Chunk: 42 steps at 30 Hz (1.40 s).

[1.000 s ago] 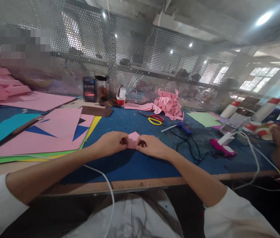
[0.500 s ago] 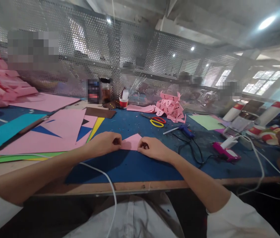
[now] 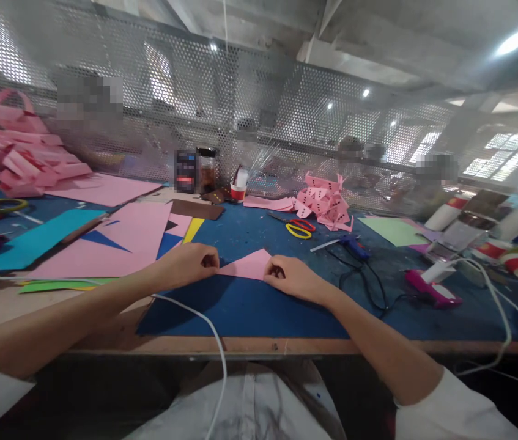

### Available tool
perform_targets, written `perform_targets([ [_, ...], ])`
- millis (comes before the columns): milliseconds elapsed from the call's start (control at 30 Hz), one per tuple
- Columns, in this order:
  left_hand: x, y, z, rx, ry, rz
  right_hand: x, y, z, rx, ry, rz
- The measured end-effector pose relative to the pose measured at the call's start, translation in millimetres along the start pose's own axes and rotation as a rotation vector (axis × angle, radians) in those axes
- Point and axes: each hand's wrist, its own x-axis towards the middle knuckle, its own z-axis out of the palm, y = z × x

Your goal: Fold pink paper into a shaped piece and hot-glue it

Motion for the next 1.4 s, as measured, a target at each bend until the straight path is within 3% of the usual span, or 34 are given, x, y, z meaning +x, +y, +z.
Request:
perform_targets([
  [300,-12.9,-24.7,-7.7,-0.052,0.037,-0.025,0.1,-1.0,0.1,-0.002,0.003,0.003],
  [433,-9.2,-3.5,-7.2,-0.090,0.129,0.123,-0.7,0.8,1.6,0.006,0.010,-0.013],
  [533,2.0,20.1,-0.8,-0.115,0.072,0.347,-1.8,1.4,2.6,0.018,0.026,-0.010],
  [600,11.0,29.5,5.4,-0.124,0.018,0.418,-2.2,1.4,2.8,0.031,0.034,-0.009],
  [733,22.7,28.1,17.7,-0.200,-0.024,0.385,-2.1,2.9,3.8,0.015,0.034,-0.039],
  [933,19.4,18.7,29.0,-0.093,0.083,0.476,-3.3,3.7,6.3,-0.143,0.105,-0.166],
  [1100,14.5,20.9,29.3,-0.062,0.099,0.490,-4.6,1.0,3.1,-0.272,0.095,-0.263],
  [1400,16.5,23.3,25.9,-0.147,0.057,0.362,-4.4,-2.3,-2.5,-0.222,0.010,-0.114],
])
